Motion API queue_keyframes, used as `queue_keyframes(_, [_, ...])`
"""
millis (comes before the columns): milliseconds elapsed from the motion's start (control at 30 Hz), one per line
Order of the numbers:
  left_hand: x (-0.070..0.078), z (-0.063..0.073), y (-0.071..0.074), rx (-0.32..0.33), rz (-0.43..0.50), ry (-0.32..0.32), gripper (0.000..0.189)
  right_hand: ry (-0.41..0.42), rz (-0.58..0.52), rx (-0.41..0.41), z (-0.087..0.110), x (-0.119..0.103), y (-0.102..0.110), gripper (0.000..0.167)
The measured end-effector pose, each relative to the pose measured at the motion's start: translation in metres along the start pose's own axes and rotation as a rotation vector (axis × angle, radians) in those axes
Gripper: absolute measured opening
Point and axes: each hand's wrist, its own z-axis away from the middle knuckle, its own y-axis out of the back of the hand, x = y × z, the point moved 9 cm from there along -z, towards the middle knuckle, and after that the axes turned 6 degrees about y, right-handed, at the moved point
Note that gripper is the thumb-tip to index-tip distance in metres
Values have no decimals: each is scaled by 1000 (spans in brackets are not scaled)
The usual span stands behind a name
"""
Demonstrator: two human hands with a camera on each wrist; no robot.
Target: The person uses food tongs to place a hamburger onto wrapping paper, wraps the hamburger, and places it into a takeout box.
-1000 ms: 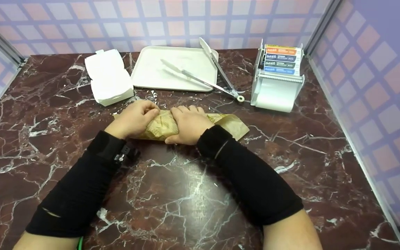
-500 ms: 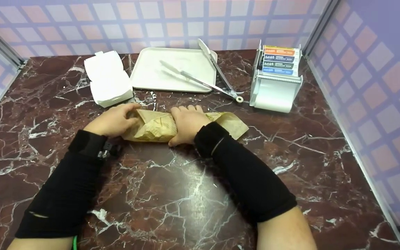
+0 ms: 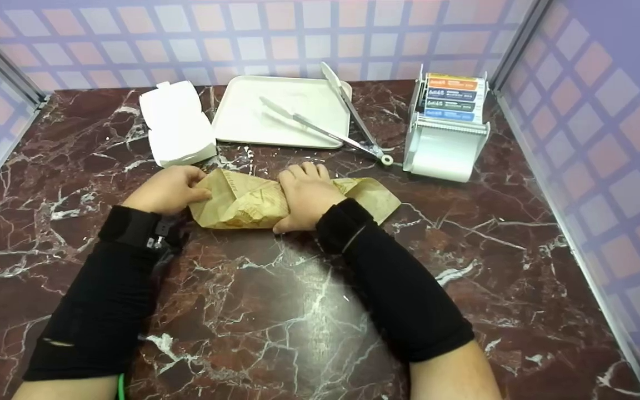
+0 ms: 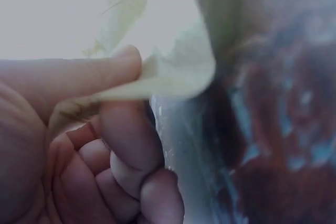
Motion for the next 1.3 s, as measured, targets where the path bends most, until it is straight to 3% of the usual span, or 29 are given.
queue_keyframes(267, [-3, 2, 6, -10, -5, -62, 25, -33, 47, -28, 2, -1, -2, 101])
queue_keyframes(467, [-4, 3, 7, -20, 73, -35, 25, -53, 69, -49, 6, -5, -3, 107])
queue_keyframes(633, [-3, 3, 12, 2, 176, -5, 25, -66, 81, -40, 8, -6, -4, 105])
queue_keyframes(867, [-4, 3, 10, -38, 359, 48, 26, -80, 68, -34, 9, -6, -8, 105])
queue_keyframes(1167, [3, 4, 11, -32, 474, 6, 22, -99, 67, -82, 3, -2, -9, 107])
queue_keyframes(1300, [9, 4, 11, -9, 613, -35, 19, -102, 67, -86, -2, -2, -8, 107])
